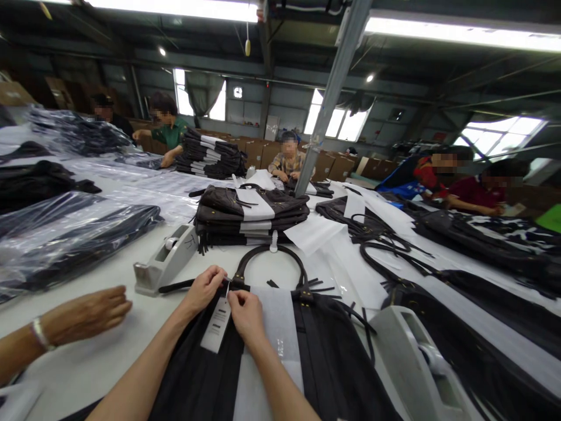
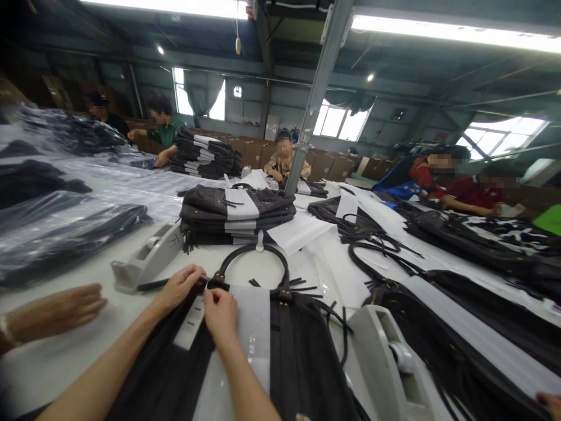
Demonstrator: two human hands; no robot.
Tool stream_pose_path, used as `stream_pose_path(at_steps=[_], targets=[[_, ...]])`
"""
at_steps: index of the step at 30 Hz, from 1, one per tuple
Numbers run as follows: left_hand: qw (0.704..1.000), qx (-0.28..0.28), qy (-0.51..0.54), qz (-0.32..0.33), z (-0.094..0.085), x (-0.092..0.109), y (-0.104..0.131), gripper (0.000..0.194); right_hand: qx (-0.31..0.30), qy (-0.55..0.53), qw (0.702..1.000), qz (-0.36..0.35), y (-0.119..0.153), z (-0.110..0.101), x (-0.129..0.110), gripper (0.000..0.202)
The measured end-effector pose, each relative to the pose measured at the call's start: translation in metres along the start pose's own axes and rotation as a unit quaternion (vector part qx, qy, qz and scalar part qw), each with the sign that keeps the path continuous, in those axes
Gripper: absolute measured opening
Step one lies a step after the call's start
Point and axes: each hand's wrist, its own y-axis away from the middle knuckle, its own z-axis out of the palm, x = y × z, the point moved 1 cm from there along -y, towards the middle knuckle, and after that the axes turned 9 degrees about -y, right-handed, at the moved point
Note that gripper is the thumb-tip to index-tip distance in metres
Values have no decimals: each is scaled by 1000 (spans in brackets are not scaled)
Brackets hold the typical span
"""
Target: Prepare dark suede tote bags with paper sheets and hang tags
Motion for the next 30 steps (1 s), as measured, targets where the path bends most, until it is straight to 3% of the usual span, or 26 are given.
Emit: stream_pose_path(at_steps=[3, 7, 13, 17, 20, 25, 30], targets=[[999, -29, 24, 14, 1, 6, 2, 36, 46, -12, 998, -45, -7, 0, -3, 22], [996, -60, 72, 4, 2, 6, 3, 39, 13, -4, 995, -99, -12, 3, 0, 23], [996, -57, 66, 10, 4, 12, 4, 32, 52, 31, 993, -98, -10, 5, 1, 18], [992, -97, 74, 26, 10, 16, 5, 31, 68, 23, 990, -121, -11, 2, -3, 19], [991, -99, 94, 15, 13, 14, 5, 31, 71, -25, 992, -103, -14, -2, -3, 18], [990, -39, 137, -13, 15, 9, 4, 31, 24, -128, 988, -79, -21, -6, 3, 20], [984, -76, 160, 17, 17, 9, 3, 40, -13, -232, 972, -45, -28, -7, 13, 21]])
